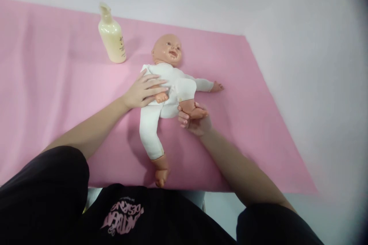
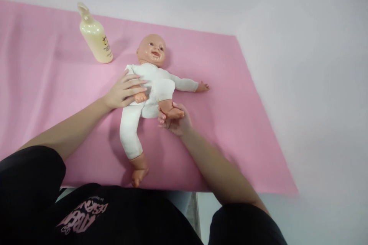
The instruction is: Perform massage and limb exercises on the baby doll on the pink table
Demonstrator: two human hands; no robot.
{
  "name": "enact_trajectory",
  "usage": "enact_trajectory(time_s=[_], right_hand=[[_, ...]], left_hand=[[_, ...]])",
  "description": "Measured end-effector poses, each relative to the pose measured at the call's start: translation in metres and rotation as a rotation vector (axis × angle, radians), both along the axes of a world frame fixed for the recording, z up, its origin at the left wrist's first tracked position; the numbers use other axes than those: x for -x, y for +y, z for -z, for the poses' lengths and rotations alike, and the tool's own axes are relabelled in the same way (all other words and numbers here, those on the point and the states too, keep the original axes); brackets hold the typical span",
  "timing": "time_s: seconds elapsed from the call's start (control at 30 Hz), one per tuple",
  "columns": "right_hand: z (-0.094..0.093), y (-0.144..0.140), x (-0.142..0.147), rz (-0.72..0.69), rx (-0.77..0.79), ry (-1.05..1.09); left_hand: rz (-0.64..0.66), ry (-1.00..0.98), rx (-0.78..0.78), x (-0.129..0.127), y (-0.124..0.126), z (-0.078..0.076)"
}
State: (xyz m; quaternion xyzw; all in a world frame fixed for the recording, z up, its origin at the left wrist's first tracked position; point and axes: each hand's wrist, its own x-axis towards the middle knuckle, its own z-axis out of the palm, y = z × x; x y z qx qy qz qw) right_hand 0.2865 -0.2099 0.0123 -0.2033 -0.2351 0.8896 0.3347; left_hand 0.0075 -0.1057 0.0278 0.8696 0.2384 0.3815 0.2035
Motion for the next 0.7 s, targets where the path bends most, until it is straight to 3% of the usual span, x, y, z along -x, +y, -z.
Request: enact_trajectory(time_s=[0.23, 0.33, 0.47, 0.6, 0.7], right_hand=[[0.003, 0.004, 0.002, 0.017, -0.016, -0.062], [0.003, 0.000, 0.002, -0.065, -0.073, -0.025], [0.000, -0.007, 0.003, -0.358, -0.246, 0.137], [-0.004, -0.010, 0.008, -0.875, -0.344, 0.244], [-0.008, -0.007, 0.015, -1.130, -0.417, 0.157]], left_hand=[[-0.004, 0.026, -0.025, -0.001, -0.001, -0.002], [-0.043, -0.033, -0.006, 0.001, -0.002, 0.002], [-0.232, -0.370, 0.114, 0.006, 0.004, 0.010], [-0.398, -0.788, 0.208, 0.021, 0.028, 0.015], [-0.397, -0.801, 0.297, 0.037, 0.042, 0.017]])
